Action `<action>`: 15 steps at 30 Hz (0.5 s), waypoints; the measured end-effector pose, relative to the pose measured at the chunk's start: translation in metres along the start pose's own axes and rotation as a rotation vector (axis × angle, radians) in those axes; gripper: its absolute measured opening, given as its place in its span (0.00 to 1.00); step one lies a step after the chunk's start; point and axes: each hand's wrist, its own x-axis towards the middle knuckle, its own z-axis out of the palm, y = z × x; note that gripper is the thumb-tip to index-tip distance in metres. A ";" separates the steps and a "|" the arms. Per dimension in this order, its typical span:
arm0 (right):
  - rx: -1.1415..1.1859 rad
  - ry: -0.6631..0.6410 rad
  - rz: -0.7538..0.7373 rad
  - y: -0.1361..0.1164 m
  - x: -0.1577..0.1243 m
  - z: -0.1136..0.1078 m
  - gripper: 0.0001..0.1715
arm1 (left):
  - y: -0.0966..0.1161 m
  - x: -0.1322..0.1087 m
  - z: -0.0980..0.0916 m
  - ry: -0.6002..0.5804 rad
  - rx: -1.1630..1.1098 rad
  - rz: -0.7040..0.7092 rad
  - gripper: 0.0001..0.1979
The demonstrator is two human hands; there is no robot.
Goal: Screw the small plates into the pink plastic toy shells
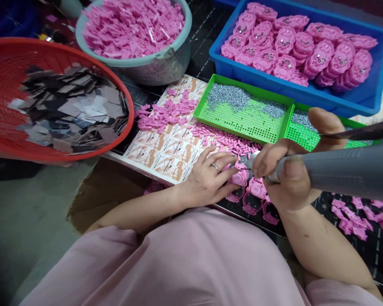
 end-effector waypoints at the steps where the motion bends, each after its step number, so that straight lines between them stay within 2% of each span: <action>1: 0.012 -0.036 0.006 -0.004 0.001 0.002 0.11 | 0.000 0.002 0.000 0.031 -0.016 -0.019 0.15; 4: 0.019 -0.106 0.059 -0.016 -0.002 0.007 0.10 | 0.000 0.007 0.002 0.066 -0.056 -0.037 0.10; 7: 0.011 -0.055 0.108 -0.022 -0.011 0.006 0.12 | 0.000 0.008 0.006 0.062 -0.094 -0.069 0.09; 15: 0.029 -0.060 0.051 -0.025 -0.022 -0.003 0.11 | 0.004 0.006 0.008 0.032 -0.221 -0.116 0.09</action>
